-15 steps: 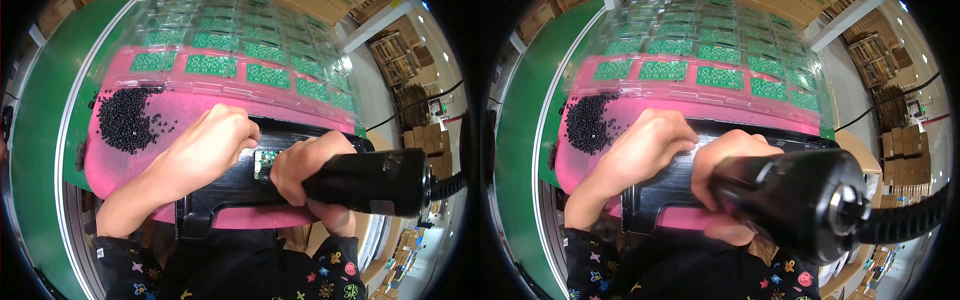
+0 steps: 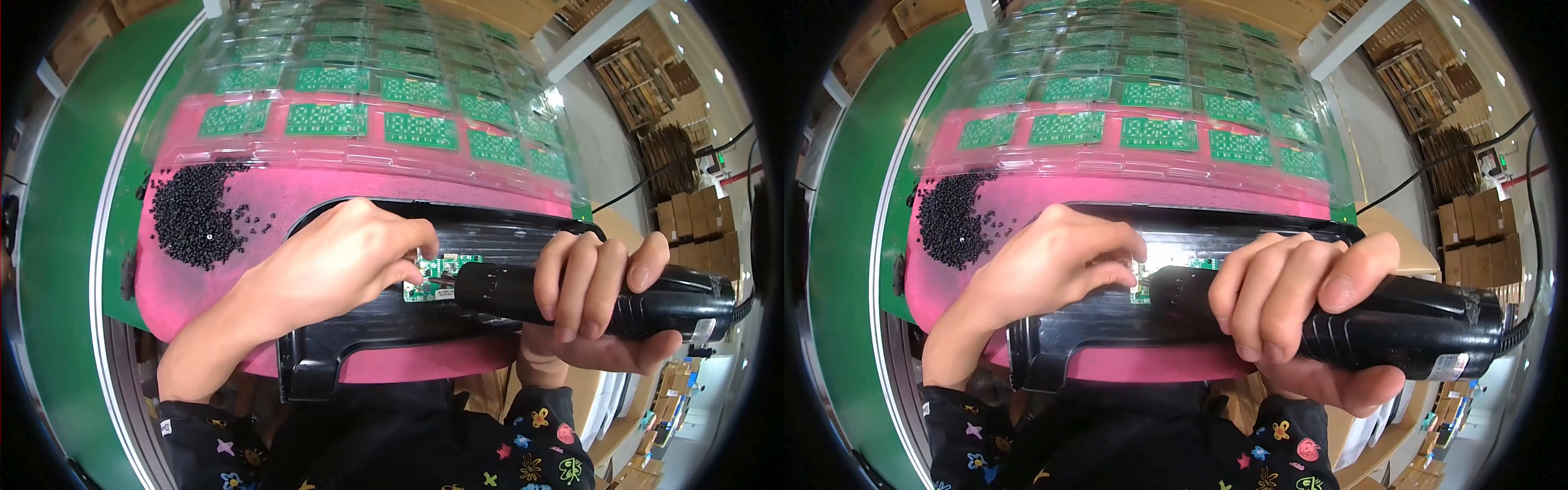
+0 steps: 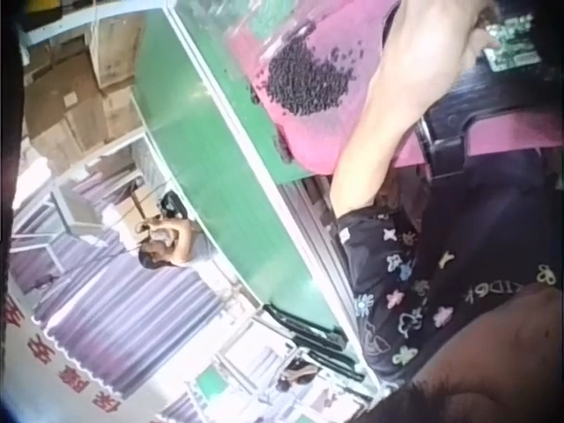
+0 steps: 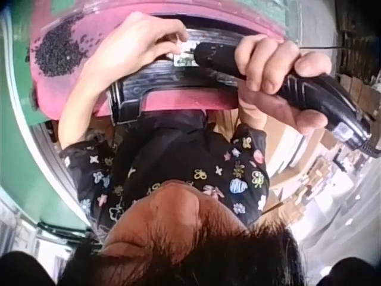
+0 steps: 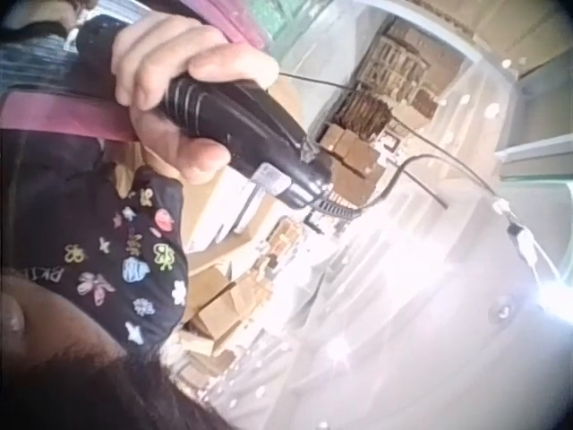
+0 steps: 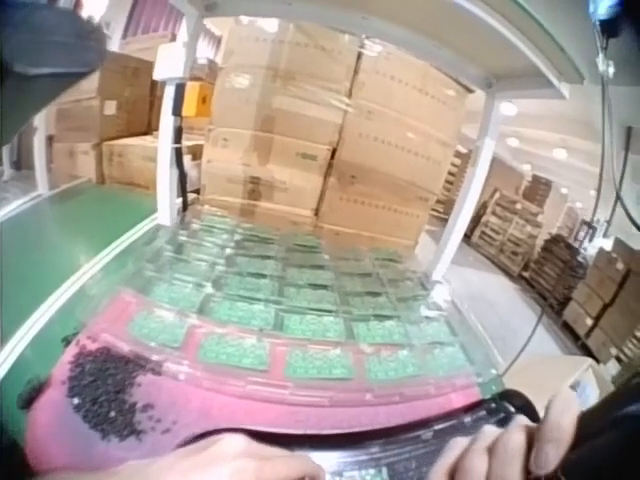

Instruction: Assemble circuit boards into plastic housings using an electric screwdriver and place finished products into a shipping box.

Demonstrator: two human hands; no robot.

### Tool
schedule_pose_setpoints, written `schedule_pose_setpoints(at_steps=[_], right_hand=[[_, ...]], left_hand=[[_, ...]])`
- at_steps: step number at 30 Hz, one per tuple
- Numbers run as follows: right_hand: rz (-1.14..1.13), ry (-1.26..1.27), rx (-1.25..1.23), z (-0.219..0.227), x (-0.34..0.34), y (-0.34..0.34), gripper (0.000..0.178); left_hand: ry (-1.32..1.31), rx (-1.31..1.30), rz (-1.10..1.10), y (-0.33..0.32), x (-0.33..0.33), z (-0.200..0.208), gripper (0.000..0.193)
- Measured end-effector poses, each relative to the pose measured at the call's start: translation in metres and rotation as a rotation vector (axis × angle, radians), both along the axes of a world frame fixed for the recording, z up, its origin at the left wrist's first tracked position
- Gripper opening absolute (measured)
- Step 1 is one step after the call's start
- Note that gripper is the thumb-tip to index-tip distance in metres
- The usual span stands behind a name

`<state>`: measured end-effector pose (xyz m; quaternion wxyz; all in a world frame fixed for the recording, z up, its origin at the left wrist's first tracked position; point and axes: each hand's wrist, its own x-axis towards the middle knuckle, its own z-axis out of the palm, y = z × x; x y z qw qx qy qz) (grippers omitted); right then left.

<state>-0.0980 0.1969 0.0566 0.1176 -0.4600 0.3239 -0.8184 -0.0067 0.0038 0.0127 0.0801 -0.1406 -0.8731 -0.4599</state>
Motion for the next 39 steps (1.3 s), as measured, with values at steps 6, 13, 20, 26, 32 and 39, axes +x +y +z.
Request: schedule_pose_setpoints(at_steps=[6, 13, 20, 26, 32, 39], right_hand=[[-0.067, -0.055, -0.11, -0.004, 0.003, 0.002, 0.042], [-0.063, -0.048, -0.126, -0.002, 0.002, 0.007, 0.042], [-0.041, -0.042, -0.13, -0.002, 0.001, 0.011, 0.042], [-0.119, -0.058, -0.169, -0.002, 0.001, 0.013, 0.043], [-0.144, -0.071, -0.157, -0.002, 0.003, 0.013, 0.043], [-0.094, -0.034, -0.136, -0.003, 0.001, 0.013, 0.044]], left_hand=[[0.165, -0.072, -0.042, 0.005, 0.002, -0.004, 0.023], [0.13, 0.007, -0.07, 0.013, 0.0, -0.005, 0.024], [0.182, 0.001, -0.072, 0.015, -0.004, -0.003, 0.022], [0.171, -0.029, 0.002, 0.016, -0.002, -0.003, 0.02], [0.156, -0.008, 0.008, 0.013, -0.002, -0.005, 0.017], [0.292, -0.128, -0.053, 0.013, -0.004, -0.005, 0.016]])
